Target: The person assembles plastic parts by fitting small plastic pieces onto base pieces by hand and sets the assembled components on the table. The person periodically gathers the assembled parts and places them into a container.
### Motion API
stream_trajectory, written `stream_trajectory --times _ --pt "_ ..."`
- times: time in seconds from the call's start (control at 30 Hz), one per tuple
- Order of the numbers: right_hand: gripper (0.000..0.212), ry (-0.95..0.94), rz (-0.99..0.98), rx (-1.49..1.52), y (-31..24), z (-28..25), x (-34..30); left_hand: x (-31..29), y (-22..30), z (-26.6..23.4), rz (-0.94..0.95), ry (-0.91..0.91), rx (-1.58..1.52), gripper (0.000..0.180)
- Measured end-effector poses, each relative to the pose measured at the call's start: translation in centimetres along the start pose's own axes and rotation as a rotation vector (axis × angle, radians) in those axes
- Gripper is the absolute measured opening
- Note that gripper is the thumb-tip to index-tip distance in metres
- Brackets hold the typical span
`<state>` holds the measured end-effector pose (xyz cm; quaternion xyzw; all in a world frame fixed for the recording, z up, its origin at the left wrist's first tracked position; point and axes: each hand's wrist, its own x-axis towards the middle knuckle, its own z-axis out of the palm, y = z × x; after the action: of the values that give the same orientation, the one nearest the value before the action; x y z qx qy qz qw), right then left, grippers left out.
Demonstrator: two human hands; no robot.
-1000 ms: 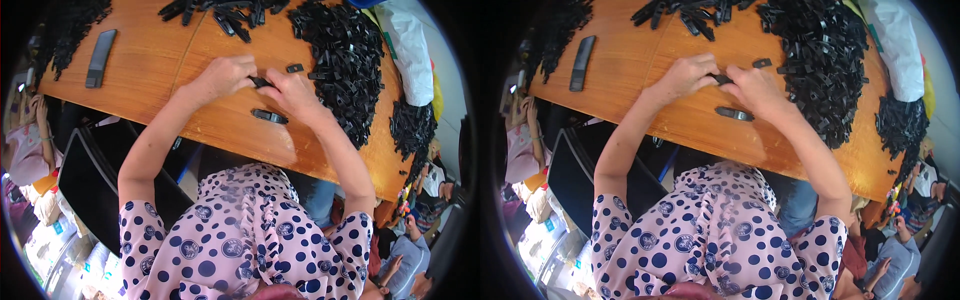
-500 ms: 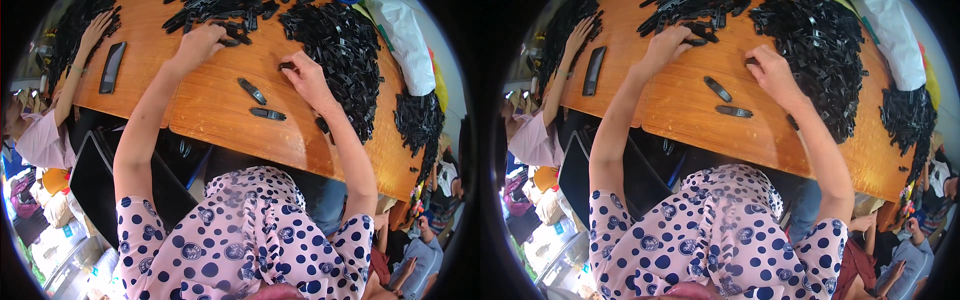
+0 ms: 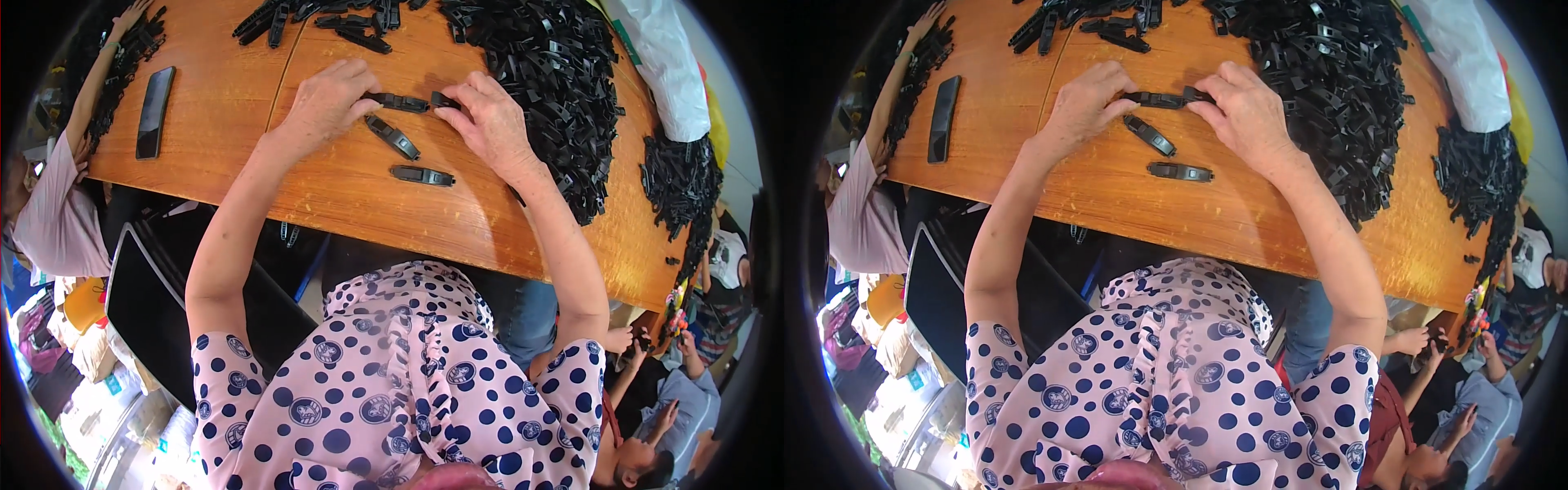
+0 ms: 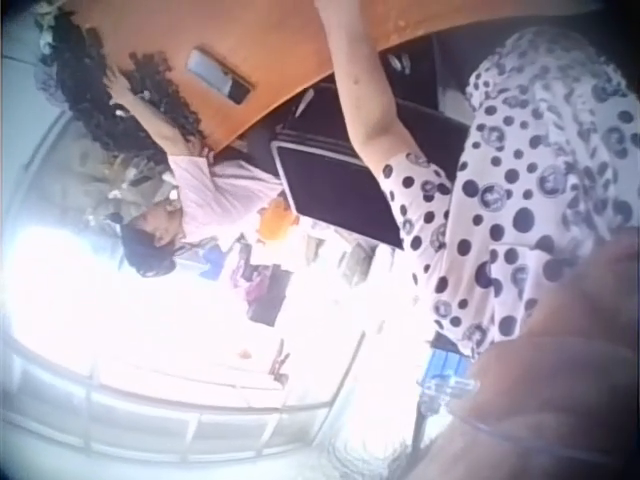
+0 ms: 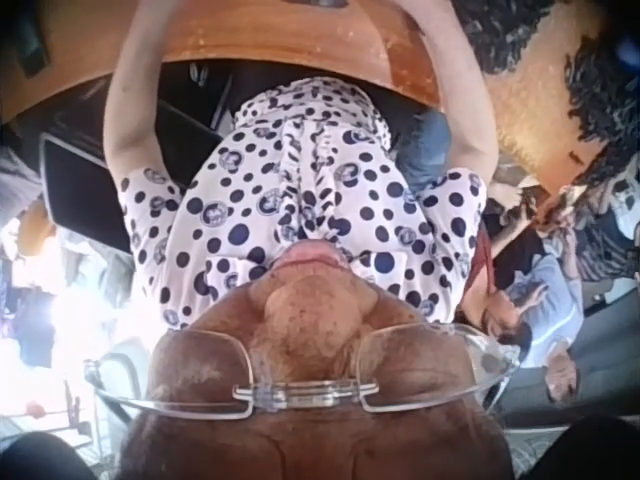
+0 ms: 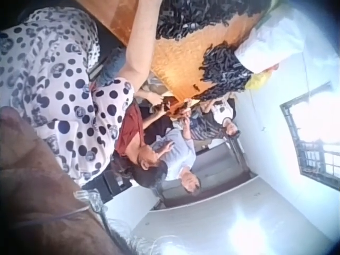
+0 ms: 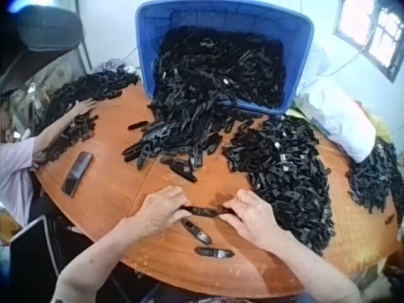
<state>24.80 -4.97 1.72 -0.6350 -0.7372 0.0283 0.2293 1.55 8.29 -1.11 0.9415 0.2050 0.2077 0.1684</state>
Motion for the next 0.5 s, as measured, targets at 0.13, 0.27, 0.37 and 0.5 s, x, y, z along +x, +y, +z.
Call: stream_trajectory --times 0.13,0.27,0.37,0.5 --pt "0.018 -0.046 -0.096 0.036 -0.2 1.1 1.0 0.3 -0.1 0.0 -0.017 -0.049 -0.07 0.021" --pt "0.018 -0.197 -0.045 -0.011 -0.4 0.7 1.2 0.3 -0.4 0.1 -0.014 -0.038 -0.127 0.019" --pt "0.018 -0.249 -0.007 0.043 -0.6 0.7 1.7 0.4 -0.2 -0.3 -0.029 -0.056 -0.143 0.017" --pt "0.021 -0.178 0.01 0.073 -1.1 3.2 2.4 0.5 -0.2 0.5 -0.026 -0.036 -0.177 0.015"
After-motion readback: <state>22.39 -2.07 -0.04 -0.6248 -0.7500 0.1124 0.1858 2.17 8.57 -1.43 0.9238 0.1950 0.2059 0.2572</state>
